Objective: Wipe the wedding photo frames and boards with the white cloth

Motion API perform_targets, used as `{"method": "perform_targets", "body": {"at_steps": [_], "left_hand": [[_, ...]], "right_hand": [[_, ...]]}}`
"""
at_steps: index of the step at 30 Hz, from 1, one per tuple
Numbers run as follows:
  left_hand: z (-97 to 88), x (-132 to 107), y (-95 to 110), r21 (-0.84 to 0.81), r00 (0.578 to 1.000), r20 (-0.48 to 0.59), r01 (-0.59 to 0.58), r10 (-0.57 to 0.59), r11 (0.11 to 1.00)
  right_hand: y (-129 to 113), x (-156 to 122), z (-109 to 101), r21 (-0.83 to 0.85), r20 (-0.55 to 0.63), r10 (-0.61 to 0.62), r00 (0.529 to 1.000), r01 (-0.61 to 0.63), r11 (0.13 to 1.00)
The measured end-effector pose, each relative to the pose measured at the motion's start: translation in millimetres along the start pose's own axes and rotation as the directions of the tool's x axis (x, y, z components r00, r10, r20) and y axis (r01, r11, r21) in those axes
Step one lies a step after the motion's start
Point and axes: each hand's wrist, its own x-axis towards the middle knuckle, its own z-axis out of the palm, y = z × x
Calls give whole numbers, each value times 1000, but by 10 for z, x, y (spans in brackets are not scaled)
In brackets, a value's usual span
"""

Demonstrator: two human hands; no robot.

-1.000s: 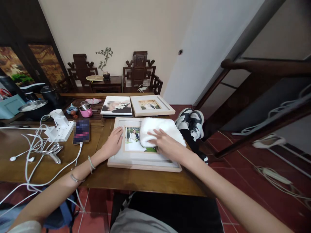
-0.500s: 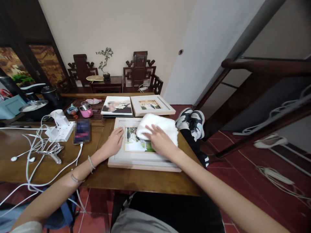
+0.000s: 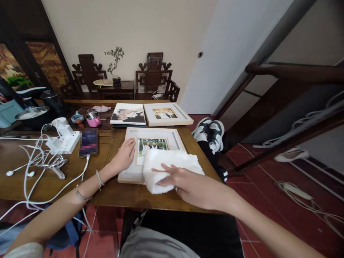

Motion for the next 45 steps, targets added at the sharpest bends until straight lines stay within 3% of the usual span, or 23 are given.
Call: {"method": "perform_targets", "body": {"at_steps": [3,6,9,12,16,21,24,28,34,38,41,45], "left_hand": [[-4,-3,-6,-9,1000,15,-13,13,1000],[-5,-7,-15,-11,999,19,-31,31,999],[-8,-8,-20,-10,999,28,-29,29,1000],[-15,-8,-25,-7,999,35,-36,36,999],[-10,-17,-31,-10,999,24,-39,40,999],[11,-34,-25,-5,999,31,-14,14,1000],[14,-38,-24,-12,999,28,-19,20,1000],[-12,-36,-12,-56,1000,19,-14,15,998],[-108,-18,47,-160,1000,9,-24,26,987],[-144,-24,94,-195,999,-41,-28,21,980],[-154,-42,127,-234,995,-97,-12,-12,972],[-143,-46,144,-279,984,-154,40,-86,960]], "right_hand": [[84,121,100,-88,-84,-18,996,10,996],[402,435,194,-262,-215,0,977,-57,963],[759,767,147,-381,-318,65,946,-190,905],[943,972,47,-410,-334,120,935,-259,875],[745,877,59,-340,-233,87,969,-165,926],[107,311,88,-67,-24,10,1000,-12,998],[-119,105,39,36,37,-61,997,59,998],[33,292,70,-74,-21,-30,999,29,997],[548,1077,46,-415,-254,104,962,-205,886],[473,1372,-21,-436,-252,83,964,-190,880],[250,1276,32,-438,-195,6,981,-93,894],[-6,804,117,-348,-74,-98,992,67,935]]}}
